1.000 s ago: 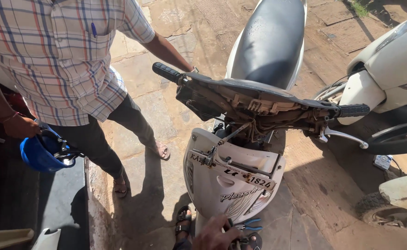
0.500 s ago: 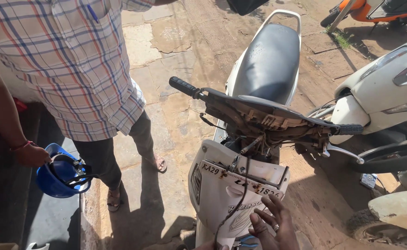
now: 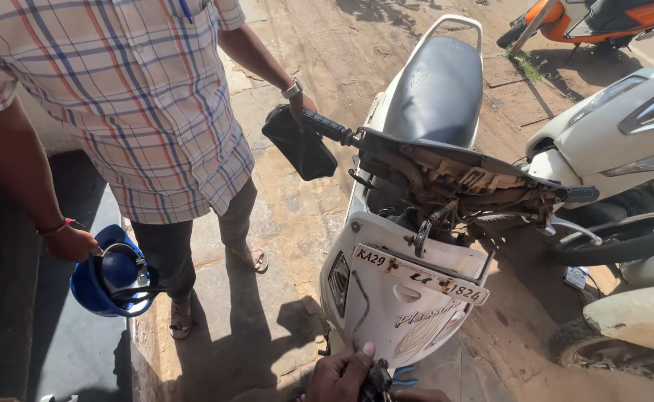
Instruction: The recorder is replacing the ignition lock and wiring on a white scooter.
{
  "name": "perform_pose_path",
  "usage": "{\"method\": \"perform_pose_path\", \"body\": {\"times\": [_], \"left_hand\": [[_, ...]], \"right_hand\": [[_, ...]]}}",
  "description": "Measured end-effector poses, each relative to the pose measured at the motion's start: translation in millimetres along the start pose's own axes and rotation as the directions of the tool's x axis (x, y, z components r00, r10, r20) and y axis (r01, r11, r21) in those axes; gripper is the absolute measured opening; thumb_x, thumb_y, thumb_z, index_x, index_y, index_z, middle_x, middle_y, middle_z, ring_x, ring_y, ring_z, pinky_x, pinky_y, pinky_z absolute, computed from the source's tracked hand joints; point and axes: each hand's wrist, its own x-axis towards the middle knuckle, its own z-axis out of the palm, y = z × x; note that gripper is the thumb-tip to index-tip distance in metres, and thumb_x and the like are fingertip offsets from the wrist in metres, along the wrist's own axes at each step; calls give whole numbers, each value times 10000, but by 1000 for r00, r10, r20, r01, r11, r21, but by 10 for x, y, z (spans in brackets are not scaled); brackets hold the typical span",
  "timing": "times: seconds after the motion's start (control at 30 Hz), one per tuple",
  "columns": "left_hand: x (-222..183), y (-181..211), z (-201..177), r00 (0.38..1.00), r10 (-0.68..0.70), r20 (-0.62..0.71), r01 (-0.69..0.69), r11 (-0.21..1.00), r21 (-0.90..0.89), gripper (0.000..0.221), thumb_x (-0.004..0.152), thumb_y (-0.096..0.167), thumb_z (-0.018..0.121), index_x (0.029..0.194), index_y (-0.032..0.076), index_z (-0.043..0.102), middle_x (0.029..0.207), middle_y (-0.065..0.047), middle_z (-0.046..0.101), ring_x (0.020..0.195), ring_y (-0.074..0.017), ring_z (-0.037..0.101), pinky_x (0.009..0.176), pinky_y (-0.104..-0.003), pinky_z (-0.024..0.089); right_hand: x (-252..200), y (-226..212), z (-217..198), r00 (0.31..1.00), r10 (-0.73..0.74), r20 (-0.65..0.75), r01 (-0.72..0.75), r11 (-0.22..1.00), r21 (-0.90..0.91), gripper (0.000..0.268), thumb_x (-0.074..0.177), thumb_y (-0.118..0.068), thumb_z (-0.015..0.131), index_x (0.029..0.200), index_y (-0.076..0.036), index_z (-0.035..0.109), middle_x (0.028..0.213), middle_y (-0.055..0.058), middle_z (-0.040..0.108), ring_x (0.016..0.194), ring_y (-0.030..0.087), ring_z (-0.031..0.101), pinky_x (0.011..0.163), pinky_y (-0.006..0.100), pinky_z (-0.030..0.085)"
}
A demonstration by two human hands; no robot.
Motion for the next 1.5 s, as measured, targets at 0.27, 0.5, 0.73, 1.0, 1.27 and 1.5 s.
{"method": "perform_pose_path", "body": {"times": [0.27,0.5,0.73,1.0,1.27,1.5], "left_hand": [[-350,427,-83,999,41,5,-39,979,-199,472,953,421,650,872,-19,802,679,-73,747,604,-95,647,559,-255,500],[-501,472,-41,993,120,5,-116,967,-228,456,939,414,680,899,-32,768,700,-72,767,629,-101,690,599,-268,553],[-552,416,-89,993,83,86,-58,964,-259,485,916,447,717,973,-33,761,684,-95,730,592,-136,646,533,-306,498],[-748,851,-137,995,-76,67,68,991,116,494,915,510,675,928,33,801,681,-108,737,609,-147,670,590,-312,519],[-738,703,-101,995,-84,46,77,988,136,538,912,532,665,833,25,827,670,-69,742,645,-121,684,661,-325,533],[-629,495,-152,992,-123,7,122,987,108,779,973,645,504,651,-19,757,495,-134,555,503,-181,530,586,-394,457]], "right_hand": [[-190,-743,576,976,-63,-209,23,981,-191,205,798,-183,817,931,-32,778,753,80,821,742,123,792,740,303,634],[-456,-1651,803,946,259,-195,-301,925,-233,247,897,-250,764,915,-11,824,747,119,811,740,175,781,743,325,638],[-533,-2200,618,937,310,-162,-321,946,-49,242,808,-216,860,893,5,806,731,144,810,702,195,787,696,323,596],[-559,-2608,807,907,379,-183,-419,849,-322,233,776,-272,908,895,-89,825,724,80,803,703,140,791,676,307,620],[-704,-1719,611,931,260,-258,-343,866,-364,268,824,-325,864,824,-62,812,697,85,790,677,181,816,654,305,643],[-496,-1644,333,926,374,-54,-378,919,-111,666,937,-590,502,847,25,742,702,176,694,636,203,672,549,365,557]]}}
